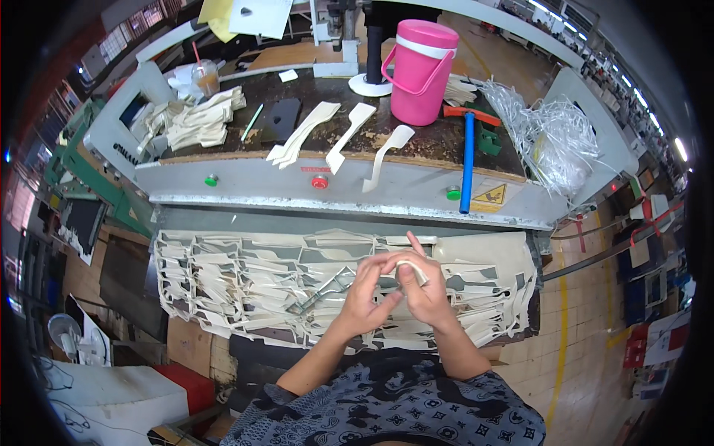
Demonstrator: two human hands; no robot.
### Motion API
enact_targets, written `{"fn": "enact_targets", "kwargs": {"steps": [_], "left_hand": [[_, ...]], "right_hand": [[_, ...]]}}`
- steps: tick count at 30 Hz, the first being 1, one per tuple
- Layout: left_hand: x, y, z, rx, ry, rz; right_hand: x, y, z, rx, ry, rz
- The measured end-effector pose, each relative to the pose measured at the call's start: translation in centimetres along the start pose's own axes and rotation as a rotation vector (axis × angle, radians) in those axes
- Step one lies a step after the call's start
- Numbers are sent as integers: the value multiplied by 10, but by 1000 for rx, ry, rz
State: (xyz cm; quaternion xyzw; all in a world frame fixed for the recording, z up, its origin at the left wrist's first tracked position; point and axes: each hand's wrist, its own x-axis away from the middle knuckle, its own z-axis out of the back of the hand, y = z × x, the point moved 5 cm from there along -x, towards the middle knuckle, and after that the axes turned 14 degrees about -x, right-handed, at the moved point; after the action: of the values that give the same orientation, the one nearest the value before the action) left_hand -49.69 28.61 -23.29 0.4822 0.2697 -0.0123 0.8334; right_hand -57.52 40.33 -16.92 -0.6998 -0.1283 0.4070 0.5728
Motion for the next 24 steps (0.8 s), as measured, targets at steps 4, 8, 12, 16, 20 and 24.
{"fn": "enact_targets", "kwargs": {"steps": [4,8,12,16,20,24], "left_hand": [[-16,8,1,96,-37,33],[-39,39,11,-218,-47,-286],[-49,41,6,-156,-200,-104],[-73,46,-5,-113,-305,-79],[-140,31,5,-450,-72,-367],[-222,-6,6,-791,162,-342]], "right_hand": [[-9,-12,2,1,-22,46],[3,-2,15,-246,10,-24],[2,-6,25,-237,109,89],[6,6,39,-340,178,24],[19,19,60,-345,486,198],[35,32,72,-539,659,73]]}}
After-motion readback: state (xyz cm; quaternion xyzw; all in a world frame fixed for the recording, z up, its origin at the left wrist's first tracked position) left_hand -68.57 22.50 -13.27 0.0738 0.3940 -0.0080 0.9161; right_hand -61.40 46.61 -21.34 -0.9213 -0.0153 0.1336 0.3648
